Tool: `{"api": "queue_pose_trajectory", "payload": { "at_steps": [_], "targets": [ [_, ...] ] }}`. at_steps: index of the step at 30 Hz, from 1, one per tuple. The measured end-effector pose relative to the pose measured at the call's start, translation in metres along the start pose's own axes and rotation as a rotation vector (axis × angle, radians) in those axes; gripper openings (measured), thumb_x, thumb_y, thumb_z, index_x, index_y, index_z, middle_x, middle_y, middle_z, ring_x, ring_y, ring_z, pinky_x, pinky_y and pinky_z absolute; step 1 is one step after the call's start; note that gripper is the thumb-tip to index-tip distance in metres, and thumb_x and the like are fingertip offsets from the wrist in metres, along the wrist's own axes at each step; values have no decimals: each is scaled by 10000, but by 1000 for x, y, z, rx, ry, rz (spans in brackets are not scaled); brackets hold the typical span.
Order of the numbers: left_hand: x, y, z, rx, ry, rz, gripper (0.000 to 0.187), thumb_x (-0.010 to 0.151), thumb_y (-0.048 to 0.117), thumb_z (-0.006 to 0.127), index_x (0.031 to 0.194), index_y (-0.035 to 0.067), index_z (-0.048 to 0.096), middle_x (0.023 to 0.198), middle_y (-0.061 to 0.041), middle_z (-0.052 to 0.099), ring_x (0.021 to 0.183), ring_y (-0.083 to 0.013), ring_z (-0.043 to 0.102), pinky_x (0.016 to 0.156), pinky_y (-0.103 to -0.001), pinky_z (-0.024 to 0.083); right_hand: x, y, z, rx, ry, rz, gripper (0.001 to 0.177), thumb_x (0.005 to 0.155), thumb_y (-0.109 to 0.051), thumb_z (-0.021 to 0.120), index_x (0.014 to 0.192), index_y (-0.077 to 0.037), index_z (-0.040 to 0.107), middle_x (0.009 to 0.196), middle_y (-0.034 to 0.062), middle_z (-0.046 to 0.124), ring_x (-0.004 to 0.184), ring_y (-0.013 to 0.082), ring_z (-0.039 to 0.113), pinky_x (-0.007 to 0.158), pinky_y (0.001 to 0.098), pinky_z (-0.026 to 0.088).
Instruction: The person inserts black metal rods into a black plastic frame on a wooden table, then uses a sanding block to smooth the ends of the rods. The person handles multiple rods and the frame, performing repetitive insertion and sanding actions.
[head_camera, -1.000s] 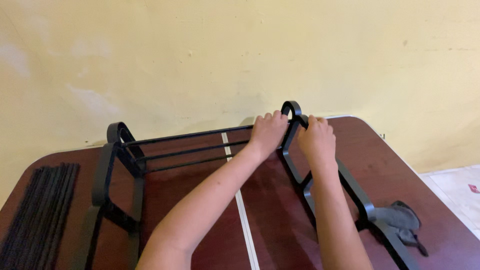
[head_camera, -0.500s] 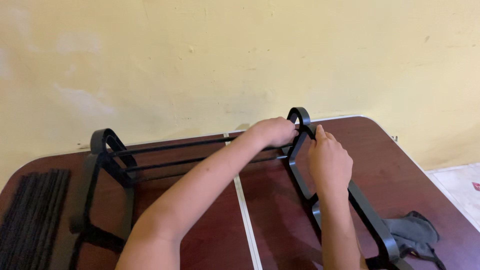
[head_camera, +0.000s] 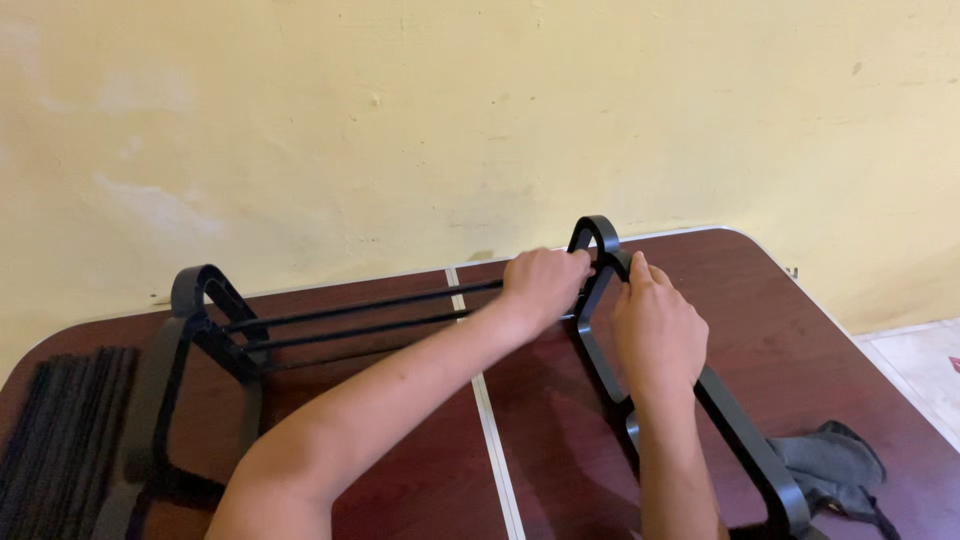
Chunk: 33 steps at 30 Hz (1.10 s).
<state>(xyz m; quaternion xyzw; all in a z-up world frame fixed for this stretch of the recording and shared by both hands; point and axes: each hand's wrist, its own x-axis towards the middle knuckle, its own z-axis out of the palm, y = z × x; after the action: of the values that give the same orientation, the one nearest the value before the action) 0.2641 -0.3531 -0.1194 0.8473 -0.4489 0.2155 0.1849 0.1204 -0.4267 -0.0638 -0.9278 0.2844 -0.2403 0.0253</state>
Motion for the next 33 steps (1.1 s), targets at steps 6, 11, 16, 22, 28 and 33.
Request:
{"api": "queue_pose_trajectory", "payload": {
  "at_steps": [6, 11, 16, 22, 28, 33],
  "targets": [
    [1, -7, 1, 20, -71, 50, 310, 995, 373, 609, 880, 101, 702, 714, -132, 729, 663, -302, 736, 575, -432, 586, -1, 0, -1, 3, -20, 9, 418, 1030, -258, 492, 1423, -166, 597, 1260, 34, 696, 903, 348, 716, 756, 487, 574],
    [44, -33, -3, -496, -694, -157, 354, 1027, 403, 486, 857, 162, 680, 524, 25, 453, 417, -142, 413, 381, -335, 339, -1, -1, -2, 0, -23, 0, 431, 1012, -253, 512, 1426, -170, 599, 1254, 42, 694, 931, 334, 715, 758, 476, 579],
    [60, -54, -7, -1008, -1228, -444, 375, 1074, 408, 437, 785, 173, 480, 531, 117, 292, 410, -38, 217, 370, -224, 144, -4, -2, -4, 28, -23, -1, 432, 999, -248, 522, 1417, -173, 600, 1271, 33, 689, 929, 335, 713, 755, 477, 574],
    [67, -59, 5, -964, -1241, -417, 413, 1083, 426, 423, 763, 174, 487, 534, 109, 288, 415, -36, 244, 368, -215, 178, -3, 0, -4, 47, -11, -5, 415, 1009, -241, 536, 1408, -167, 621, 1238, 41, 708, 937, 334, 716, 767, 470, 576],
    [31, -20, 10, -204, -331, 78, 403, 1027, 399, 533, 800, 137, 737, 658, -79, 685, 573, -236, 648, 529, -392, 492, 0, 3, -2, 71, 8, 15, 405, 1003, -242, 546, 1393, -178, 632, 1260, 36, 704, 958, 340, 712, 771, 476, 576],
    [-9, -2, -1, -16, -146, -58, 367, 1057, 375, 554, 970, 60, 720, 758, -152, 731, 730, -328, 749, 613, -446, 600, -1, 3, 1, 87, -1, 23, 403, 997, -252, 554, 1388, -198, 634, 1267, 26, 700, 961, 352, 705, 783, 483, 571]
  ]
}}
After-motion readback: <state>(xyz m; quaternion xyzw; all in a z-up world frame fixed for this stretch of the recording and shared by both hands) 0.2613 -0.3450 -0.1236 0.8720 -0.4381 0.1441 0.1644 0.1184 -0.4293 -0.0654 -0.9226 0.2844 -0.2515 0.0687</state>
